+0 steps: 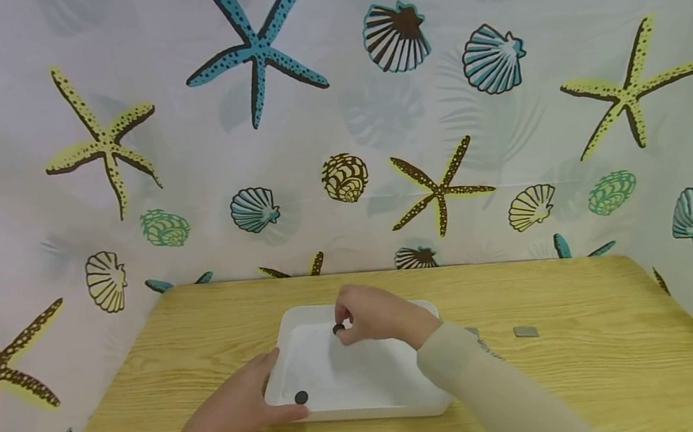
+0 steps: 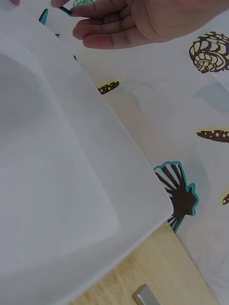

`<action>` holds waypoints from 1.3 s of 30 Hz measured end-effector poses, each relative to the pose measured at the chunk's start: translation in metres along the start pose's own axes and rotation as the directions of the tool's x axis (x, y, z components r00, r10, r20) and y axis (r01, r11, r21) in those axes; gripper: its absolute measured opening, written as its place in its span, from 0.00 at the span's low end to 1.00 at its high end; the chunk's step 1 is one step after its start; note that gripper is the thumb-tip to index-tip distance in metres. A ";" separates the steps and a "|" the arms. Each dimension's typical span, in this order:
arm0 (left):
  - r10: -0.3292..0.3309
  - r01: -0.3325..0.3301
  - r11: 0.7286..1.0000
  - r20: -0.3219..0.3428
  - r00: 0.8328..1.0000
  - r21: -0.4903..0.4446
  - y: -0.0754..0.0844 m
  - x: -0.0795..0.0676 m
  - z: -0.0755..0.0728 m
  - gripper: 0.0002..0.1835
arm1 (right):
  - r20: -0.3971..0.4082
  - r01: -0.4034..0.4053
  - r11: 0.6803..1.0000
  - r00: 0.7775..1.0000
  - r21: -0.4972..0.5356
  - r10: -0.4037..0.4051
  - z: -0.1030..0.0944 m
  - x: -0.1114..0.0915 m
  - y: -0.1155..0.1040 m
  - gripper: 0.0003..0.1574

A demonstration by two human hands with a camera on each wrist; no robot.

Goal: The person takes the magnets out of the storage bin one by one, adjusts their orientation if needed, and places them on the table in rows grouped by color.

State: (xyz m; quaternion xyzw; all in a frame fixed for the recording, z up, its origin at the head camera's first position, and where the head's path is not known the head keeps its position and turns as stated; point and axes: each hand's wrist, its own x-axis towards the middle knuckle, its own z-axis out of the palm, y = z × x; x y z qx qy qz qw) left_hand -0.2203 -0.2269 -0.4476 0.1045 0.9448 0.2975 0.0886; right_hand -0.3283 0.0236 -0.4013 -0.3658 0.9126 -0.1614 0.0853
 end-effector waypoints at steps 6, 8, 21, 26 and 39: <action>0.016 -0.016 1.000 0.001 1.000 0.002 0.001 0.000 0.002 0.65 | -0.019 0.011 1.000 1.000 -0.015 -0.011 -0.009 -0.009 -0.002 0.12; 0.017 -0.017 1.000 0.001 1.000 0.003 0.002 0.000 0.003 0.65 | -0.030 0.012 1.000 0.999 -0.023 -0.013 -0.012 -0.012 -0.002 0.12; 0.015 -0.015 0.999 0.003 1.000 0.031 0.000 0.001 0.001 0.66 | -0.090 -0.016 0.999 0.996 -0.031 0.013 -0.025 -0.040 0.012 0.11; 0.032 -0.032 0.999 0.004 0.999 0.020 0.000 0.000 0.002 0.66 | -0.108 -0.045 0.999 0.993 -0.003 0.044 -0.025 -0.053 0.023 0.10; 0.044 -0.044 0.998 0.013 0.999 0.033 0.002 0.002 0.001 0.67 | -0.153 -0.144 0.989 0.977 0.043 0.149 -0.032 -0.097 0.062 0.08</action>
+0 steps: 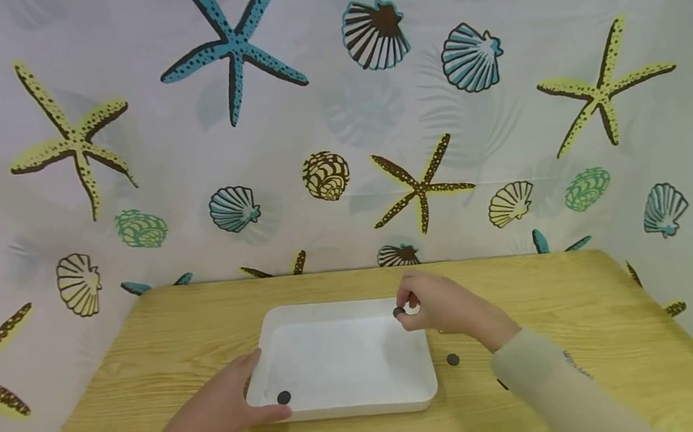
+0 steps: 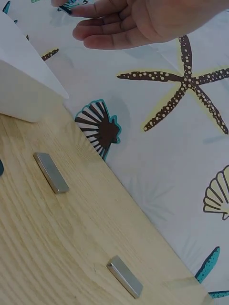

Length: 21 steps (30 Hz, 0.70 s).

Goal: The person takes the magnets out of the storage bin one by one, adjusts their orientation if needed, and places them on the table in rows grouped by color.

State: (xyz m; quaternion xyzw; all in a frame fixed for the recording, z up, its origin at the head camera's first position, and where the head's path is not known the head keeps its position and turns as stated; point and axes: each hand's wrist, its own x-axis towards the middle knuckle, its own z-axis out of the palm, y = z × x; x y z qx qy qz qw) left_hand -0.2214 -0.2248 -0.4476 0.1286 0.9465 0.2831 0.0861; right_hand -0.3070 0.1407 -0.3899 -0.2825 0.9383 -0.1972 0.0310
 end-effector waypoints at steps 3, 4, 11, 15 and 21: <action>-0.004 0.004 1.000 0.004 1.000 0.006 -0.001 0.002 0.000 0.67 | -0.024 0.001 1.000 1.000 -0.005 -0.002 -0.005 -0.008 0.009 0.07; -0.005 0.005 1.000 0.005 1.000 0.004 -0.001 0.002 0.000 0.67 | -0.032 0.001 1.000 1.000 -0.005 -0.001 -0.006 -0.011 0.012 0.07; -0.018 0.018 1.000 0.013 1.000 0.001 0.000 0.001 0.000 0.67 | -0.077 -0.016 0.999 0.997 0.041 0.019 -0.010 -0.036 0.038 0.06; -0.013 0.013 1.000 0.006 1.000 0.007 -0.001 0.000 0.000 0.67 | -0.094 -0.031 0.998 0.995 0.046 0.035 -0.014 -0.049 0.051 0.06; 0.003 -0.003 1.000 -0.006 1.000 0.008 -0.002 0.001 0.001 0.67 | -0.130 -0.031 0.999 0.991 0.011 0.032 -0.021 -0.068 0.065 0.06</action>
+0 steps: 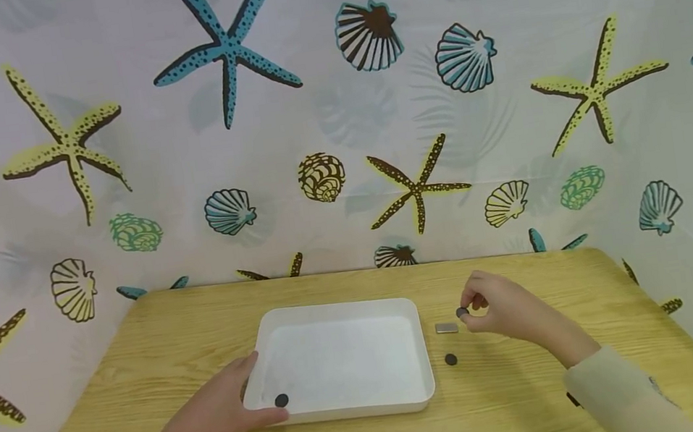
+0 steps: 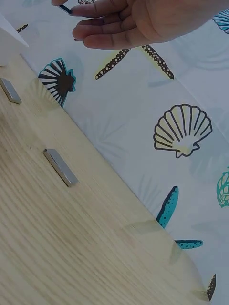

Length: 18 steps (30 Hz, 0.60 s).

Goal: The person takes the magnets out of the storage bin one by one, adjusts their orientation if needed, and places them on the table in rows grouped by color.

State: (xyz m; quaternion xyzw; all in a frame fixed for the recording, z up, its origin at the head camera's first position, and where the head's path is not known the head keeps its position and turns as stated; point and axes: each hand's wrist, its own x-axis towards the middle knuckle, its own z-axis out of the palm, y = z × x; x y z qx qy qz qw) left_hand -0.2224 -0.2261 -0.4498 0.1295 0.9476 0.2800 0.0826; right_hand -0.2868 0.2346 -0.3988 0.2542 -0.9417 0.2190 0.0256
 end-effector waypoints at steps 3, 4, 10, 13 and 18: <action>0.006 -0.006 1.000 -0.002 1.000 0.004 0.001 0.001 0.001 0.66 | -0.009 -0.008 1.000 1.000 -0.011 0.008 -0.004 -0.009 0.006 0.06; 0.008 -0.008 1.000 -0.003 1.000 0.004 0.001 0.000 0.000 0.66 | -0.011 -0.014 1.000 1.000 -0.016 0.014 -0.005 -0.012 0.008 0.06; 0.003 -0.003 1.000 0.002 1.000 0.001 0.003 -0.001 -0.001 0.66 | -0.014 -0.037 0.999 0.999 -0.017 0.037 -0.009 -0.023 0.016 0.06; 0.000 0.000 1.000 0.009 1.000 0.008 0.002 0.000 -0.002 0.66 | -0.001 -0.054 0.998 0.999 -0.010 0.054 -0.010 -0.028 0.019 0.05; 0.007 -0.007 1.000 0.010 1.000 0.011 0.003 0.000 -0.001 0.66 | 0.019 -0.060 0.998 0.998 0.012 0.060 -0.006 -0.034 0.024 0.05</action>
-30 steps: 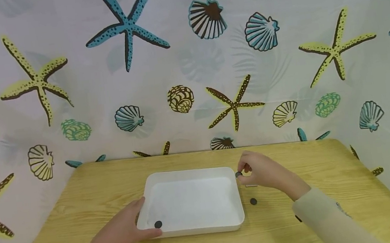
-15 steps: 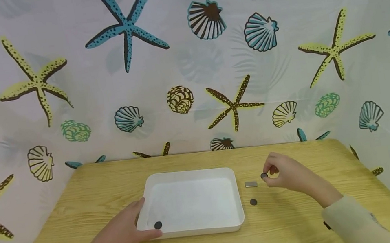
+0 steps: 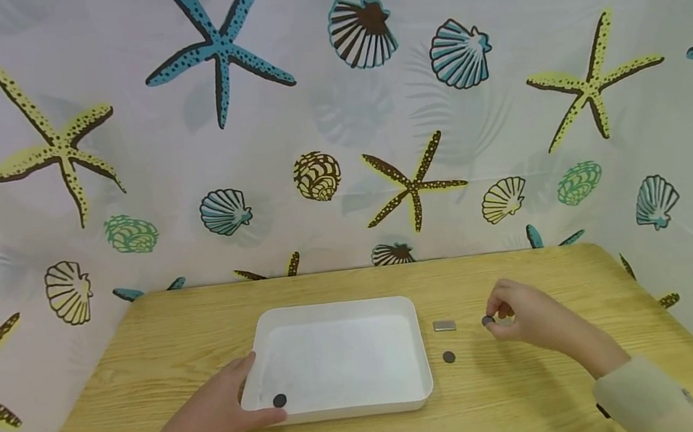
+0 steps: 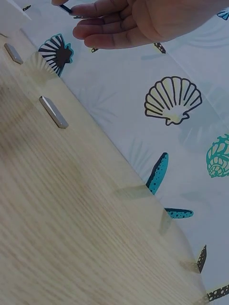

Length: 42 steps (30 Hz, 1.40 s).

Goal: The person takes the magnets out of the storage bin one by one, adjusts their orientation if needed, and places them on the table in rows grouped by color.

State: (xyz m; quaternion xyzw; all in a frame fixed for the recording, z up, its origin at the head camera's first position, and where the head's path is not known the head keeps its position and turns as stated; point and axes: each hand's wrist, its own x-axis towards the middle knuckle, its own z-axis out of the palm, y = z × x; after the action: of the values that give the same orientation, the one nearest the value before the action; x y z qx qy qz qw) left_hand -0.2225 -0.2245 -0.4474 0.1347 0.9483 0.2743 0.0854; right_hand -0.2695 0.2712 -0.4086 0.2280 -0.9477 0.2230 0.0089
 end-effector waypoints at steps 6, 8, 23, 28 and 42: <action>0.007 -0.007 1.000 0.000 1.000 -0.009 0.000 0.000 0.000 0.65 | 0.013 -0.011 1.000 1.000 0.001 0.011 0.010 -0.002 0.005 0.06; 0.005 -0.005 1.000 0.001 1.000 -0.004 0.000 0.000 0.000 0.65 | 0.022 -0.019 1.000 1.000 -0.005 0.019 0.013 -0.002 0.008 0.06; 0.001 -0.001 1.000 -0.001 1.000 -0.010 0.002 -0.001 -0.001 0.65 | 0.087 -0.013 0.997 0.996 -0.080 0.020 0.038 -0.005 0.020 0.07; 0.002 -0.003 1.000 -0.006 1.000 -0.016 0.003 -0.002 -0.001 0.66 | 0.090 0.007 0.994 0.996 -0.111 0.003 0.043 -0.005 0.023 0.07; 0.002 -0.002 1.000 -0.009 1.000 -0.015 0.000 -0.001 0.000 0.66 | 0.096 0.009 0.989 0.995 -0.147 0.005 0.048 -0.008 0.021 0.08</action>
State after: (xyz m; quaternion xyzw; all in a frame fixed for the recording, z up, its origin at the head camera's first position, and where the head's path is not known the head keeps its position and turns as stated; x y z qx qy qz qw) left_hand -0.2211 -0.2250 -0.4477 0.1337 0.9464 0.2822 0.0822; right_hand -0.2672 0.2706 -0.4614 0.2381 -0.9607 0.1414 -0.0199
